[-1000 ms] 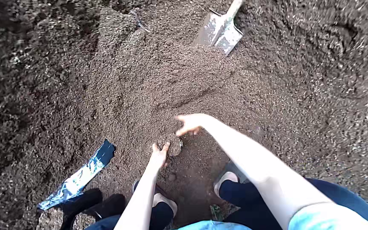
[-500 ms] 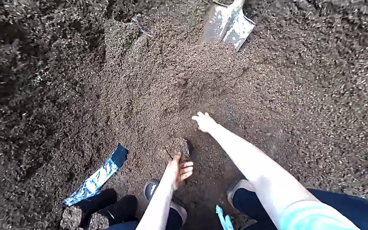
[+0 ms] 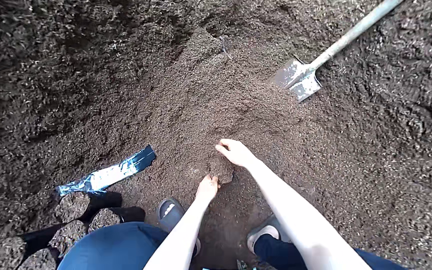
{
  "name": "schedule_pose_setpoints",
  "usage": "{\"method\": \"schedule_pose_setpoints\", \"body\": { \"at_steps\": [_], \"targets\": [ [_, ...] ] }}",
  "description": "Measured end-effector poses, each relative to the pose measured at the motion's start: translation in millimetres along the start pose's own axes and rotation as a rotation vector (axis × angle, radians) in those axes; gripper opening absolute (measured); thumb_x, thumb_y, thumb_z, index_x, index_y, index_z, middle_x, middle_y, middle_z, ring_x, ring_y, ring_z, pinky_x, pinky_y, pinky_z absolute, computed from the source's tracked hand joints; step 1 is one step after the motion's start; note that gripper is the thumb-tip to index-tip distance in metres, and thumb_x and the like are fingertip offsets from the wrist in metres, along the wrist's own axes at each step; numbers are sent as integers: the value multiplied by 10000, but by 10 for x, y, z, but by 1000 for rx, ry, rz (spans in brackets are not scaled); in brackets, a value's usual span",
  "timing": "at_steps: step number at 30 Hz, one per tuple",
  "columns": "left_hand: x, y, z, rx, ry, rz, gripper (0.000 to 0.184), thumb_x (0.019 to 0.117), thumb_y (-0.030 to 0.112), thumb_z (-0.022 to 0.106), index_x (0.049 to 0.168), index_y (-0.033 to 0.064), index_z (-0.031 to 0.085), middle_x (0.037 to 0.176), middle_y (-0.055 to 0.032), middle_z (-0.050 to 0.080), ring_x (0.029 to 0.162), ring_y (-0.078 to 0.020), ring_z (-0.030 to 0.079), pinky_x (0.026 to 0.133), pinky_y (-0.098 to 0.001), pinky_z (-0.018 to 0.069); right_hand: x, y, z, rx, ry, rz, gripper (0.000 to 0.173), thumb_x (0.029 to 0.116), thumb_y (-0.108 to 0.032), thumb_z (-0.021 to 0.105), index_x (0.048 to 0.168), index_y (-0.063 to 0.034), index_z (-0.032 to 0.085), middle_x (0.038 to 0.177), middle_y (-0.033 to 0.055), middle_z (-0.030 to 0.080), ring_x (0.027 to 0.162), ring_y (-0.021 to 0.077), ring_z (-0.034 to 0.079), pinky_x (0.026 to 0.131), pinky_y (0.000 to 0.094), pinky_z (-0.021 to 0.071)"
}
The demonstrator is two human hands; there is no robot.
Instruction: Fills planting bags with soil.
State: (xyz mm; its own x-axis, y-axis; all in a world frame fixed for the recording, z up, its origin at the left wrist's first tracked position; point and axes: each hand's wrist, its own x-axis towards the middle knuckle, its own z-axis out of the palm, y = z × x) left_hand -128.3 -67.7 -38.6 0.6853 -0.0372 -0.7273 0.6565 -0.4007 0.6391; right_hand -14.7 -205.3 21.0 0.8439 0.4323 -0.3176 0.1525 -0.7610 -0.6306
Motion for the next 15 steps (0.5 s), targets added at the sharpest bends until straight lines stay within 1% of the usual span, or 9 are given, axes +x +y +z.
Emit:
{"method": "schedule_pose_setpoints", "body": {
  "at_steps": [2,3,4,5,7,9,12,13,15],
  "targets": [
    [11,-23,12,20,14,57,455,1143,285,285,1458,12,469,1134,-144,686,996,-240,669,945,-435,517,206,145,246,-57,10,-3,521,1096,-473,400,1274,-59,663,1246,188,660,1223,344,613,1062,572,460],
    [18,-35,13,12,20,81,456,1142,268,291,1480,10,455,1139,-151,685,1009,-249,667,960,-441,512,274,192,355,-98,-33,29,587,1091,-531,347,1336,-87,643,1334,182,632,1298,342,574,1111,571,426],
    [29,-53,14,-8,36,105,453,1139,255,302,1481,0,458,1150,-171,678,1038,-270,662,986,-459,501,305,191,445,-145,-85,81,646,1083,-579,297,1386,-110,621,1403,172,602,1344,343,545,1129,583,405],
    [44,-75,14,-35,58,125,453,1136,247,313,1477,-9,466,1170,-196,667,1063,-295,654,1002,-475,491,302,148,515,-199,-119,130,682,1078,-606,247,1397,-128,614,1420,161,595,1353,341,541,1115,597,408],
    [81,-112,31,-104,99,141,447,1134,241,329,1459,-21,488,1230,-237,645,1109,-329,639,1022,-495,477,247,57,616,-308,-104,198,674,1089,-581,207,1412,-149,610,1422,128,612,1351,319,553,1101,595,416],
    [75,-137,72,-135,113,122,429,1131,239,342,1417,-26,521,1217,-244,642,1101,-335,636,1010,-503,478,172,90,752,-435,-25,189,618,1109,-518,227,1387,-131,619,1388,116,638,1330,306,567,1103,583,391],
    [49,-96,81,-94,108,108,412,1128,251,352,1354,-14,571,1172,-225,659,1077,-329,647,993,-508,483,143,195,837,-609,93,57,593,1112,-483,274,1248,-66,674,1238,158,700,1200,341,639,1087,578,373],
    [49,-90,57,-71,98,117,416,1128,264,353,1333,-12,588,1167,-222,664,1081,-330,649,993,-512,485,136,197,794,-612,89,43,593,1109,-491,282,1255,-68,671,1237,161,700,1208,348,634,1120,593,342],
    [50,-78,-94,3,71,114,484,1125,368,349,1341,18,604,1224,-218,665,1159,-344,642,1022,-556,474,96,159,614,-496,70,115,610,1097,-527,279,1368,-97,616,1341,150,658,1314,333,572,1197,601,262]
  ]
}}
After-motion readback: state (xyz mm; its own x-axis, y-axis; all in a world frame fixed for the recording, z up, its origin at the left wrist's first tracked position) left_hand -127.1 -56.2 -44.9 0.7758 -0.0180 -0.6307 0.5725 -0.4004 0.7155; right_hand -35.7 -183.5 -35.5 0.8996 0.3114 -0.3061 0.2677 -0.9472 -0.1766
